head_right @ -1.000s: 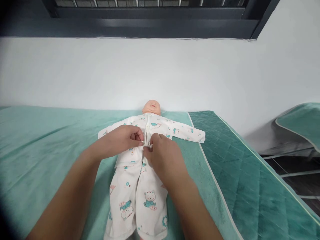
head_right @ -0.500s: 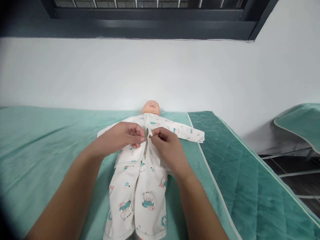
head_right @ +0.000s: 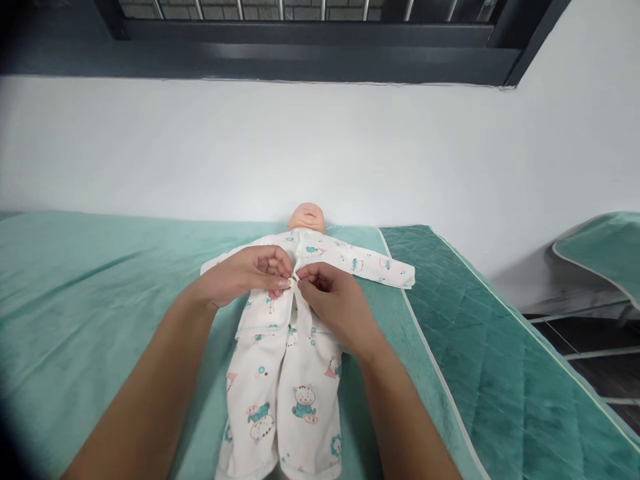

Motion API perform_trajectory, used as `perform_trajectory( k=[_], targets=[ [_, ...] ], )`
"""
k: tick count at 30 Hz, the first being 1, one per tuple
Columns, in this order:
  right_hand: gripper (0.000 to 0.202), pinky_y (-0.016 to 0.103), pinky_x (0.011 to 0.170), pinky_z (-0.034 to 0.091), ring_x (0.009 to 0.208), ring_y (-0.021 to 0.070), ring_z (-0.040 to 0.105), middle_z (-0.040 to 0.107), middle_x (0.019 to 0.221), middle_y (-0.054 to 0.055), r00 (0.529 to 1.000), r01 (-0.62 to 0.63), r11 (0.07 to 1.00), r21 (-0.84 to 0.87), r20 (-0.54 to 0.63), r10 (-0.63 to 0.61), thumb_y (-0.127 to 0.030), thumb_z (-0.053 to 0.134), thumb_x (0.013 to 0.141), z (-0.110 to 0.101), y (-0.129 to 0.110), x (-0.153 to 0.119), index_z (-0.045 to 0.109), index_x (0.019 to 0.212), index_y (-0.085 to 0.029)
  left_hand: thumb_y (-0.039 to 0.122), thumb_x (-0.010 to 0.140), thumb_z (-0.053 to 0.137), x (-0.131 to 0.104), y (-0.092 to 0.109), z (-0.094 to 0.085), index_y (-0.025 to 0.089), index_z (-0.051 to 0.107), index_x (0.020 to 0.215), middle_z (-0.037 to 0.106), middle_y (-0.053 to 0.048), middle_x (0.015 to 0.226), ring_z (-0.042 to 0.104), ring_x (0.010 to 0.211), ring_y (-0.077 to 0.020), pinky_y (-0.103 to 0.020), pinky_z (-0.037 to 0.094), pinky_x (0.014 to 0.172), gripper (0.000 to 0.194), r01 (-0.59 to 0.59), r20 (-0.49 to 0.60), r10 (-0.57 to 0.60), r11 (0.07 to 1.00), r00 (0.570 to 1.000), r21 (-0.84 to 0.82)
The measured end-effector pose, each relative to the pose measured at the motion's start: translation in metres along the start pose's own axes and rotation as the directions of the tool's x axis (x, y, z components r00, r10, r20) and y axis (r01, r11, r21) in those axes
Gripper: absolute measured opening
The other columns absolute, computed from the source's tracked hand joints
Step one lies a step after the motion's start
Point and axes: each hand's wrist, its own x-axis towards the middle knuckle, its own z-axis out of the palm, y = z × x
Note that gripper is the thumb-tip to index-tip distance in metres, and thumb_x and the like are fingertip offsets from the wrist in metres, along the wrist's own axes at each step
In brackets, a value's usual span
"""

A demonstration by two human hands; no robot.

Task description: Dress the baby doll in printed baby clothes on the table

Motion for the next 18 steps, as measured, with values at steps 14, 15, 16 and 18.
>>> perform_trajectory(
  k=[14,15,16,18],
  targets=[
    [0.015,0.023,0.063,0.038,0.070,0.0093,0.051,0.060,0.080,-0.002,0.995,0.028,0.997,-0.077,0.096,-0.021,-0.029,0.067,0.083,-0.0037,0.0033,0.0008,0.067,0.096,-0.021,0.025,0.077,0.076,0.0018,-0.0032,-0.0014,0.018,0.058,0.095,0.064,0.000,0.077,0.060,0.064,-0.0102,-0.027,0.052,0.066,0.026,0.012,-0.020,-0.013,1.000,1.000,-0.022],
    [0.015,0.023,0.065,0.039,0.072,0.0098,0.052,0.060,0.081,-0.002,0.994,0.034,0.996,-0.078,0.105,-0.025,-0.028,0.067,0.083,-0.0033,0.0030,0.0008,0.067,0.096,-0.020,0.026,0.077,0.076,0.0019,-0.0031,-0.0013,0.018,0.058,0.095,0.064,0.000,0.077,0.060,0.064,-0.0103,-0.027,0.051,0.066,0.026,0.019,-0.024,-0.020,1.000,1.000,-0.016],
    [0.014,0.023,0.066,0.040,0.074,0.0102,0.053,0.061,0.081,-0.002,0.993,0.038,0.996,-0.079,0.113,-0.029,-0.028,0.067,0.083,-0.0030,0.0029,0.0008,0.067,0.096,-0.020,0.026,0.078,0.075,0.0020,-0.0029,-0.0010,0.018,0.058,0.095,0.065,0.000,0.077,0.060,0.064,-0.0103,-0.027,0.051,0.065,0.026,0.027,-0.027,-0.027,1.000,0.999,-0.008],
    [0.014,0.024,0.067,0.040,0.075,0.0106,0.054,0.062,0.082,-0.002,0.992,0.042,0.995,-0.086,0.121,-0.031,-0.028,0.067,0.083,-0.0024,0.0036,0.0012,0.067,0.095,-0.020,0.026,0.078,0.075,0.0018,-0.0018,0.0000,0.018,0.057,0.095,0.065,0.000,0.077,0.060,0.063,-0.0105,-0.028,0.051,0.065,0.026,0.043,-0.034,-0.042,0.999,0.999,0.007]
  ],
)
